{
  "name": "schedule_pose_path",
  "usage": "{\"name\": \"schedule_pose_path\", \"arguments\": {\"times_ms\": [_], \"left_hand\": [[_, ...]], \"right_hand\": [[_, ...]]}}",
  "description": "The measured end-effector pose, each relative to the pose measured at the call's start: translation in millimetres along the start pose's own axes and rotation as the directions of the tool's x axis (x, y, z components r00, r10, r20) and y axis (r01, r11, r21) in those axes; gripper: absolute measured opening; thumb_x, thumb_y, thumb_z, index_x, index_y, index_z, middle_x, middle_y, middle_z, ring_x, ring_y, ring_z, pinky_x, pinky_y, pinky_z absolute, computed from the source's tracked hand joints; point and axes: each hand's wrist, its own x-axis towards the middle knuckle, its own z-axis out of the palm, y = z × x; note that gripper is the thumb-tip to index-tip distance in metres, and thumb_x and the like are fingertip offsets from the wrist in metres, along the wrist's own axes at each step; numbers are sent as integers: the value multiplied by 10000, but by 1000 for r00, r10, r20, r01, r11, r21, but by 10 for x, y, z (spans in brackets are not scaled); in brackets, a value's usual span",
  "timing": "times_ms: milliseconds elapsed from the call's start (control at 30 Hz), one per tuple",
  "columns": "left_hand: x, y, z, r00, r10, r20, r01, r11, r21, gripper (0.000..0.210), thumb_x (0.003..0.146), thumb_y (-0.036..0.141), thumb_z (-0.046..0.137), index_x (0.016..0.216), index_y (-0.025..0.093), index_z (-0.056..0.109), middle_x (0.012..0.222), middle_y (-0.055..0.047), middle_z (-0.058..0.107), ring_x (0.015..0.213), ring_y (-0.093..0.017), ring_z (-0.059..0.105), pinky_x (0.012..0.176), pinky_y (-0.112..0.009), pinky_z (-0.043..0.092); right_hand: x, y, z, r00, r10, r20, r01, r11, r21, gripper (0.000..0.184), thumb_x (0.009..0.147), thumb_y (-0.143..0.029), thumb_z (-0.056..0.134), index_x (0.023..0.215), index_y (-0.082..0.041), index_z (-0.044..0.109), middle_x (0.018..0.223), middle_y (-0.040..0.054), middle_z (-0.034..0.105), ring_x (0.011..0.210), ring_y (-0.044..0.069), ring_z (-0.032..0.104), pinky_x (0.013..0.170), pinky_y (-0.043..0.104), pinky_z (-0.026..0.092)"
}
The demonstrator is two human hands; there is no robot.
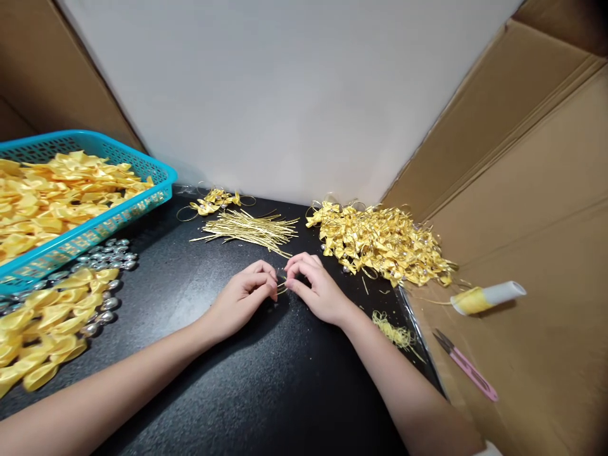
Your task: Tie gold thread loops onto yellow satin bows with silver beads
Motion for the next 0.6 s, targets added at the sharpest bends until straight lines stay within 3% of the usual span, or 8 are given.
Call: {"name": "schedule_pose_path", "arguments": {"times_ms": [300,600], "left_hand": [[-3,18,-42,989,-20,143,20,1000,2,363,845,280,480,546,186,662,874,-26,554,848,-190,537,811,-295,390],[31,34,-75,976,32,214,-30,999,-9,386,842,278,494,501,191,654,819,-24,574,817,-186,532,802,-290,398]], "right_hand": [[-14,9,78,992,-54,-118,54,999,-4,131,931,-197,554,801,-214,551,959,41,592,982,192,514,896,333,387],[-18,26,95,995,-36,-95,40,998,40,152,938,-227,551,786,-218,547,934,32,596,964,184,525,890,328,395]]}}
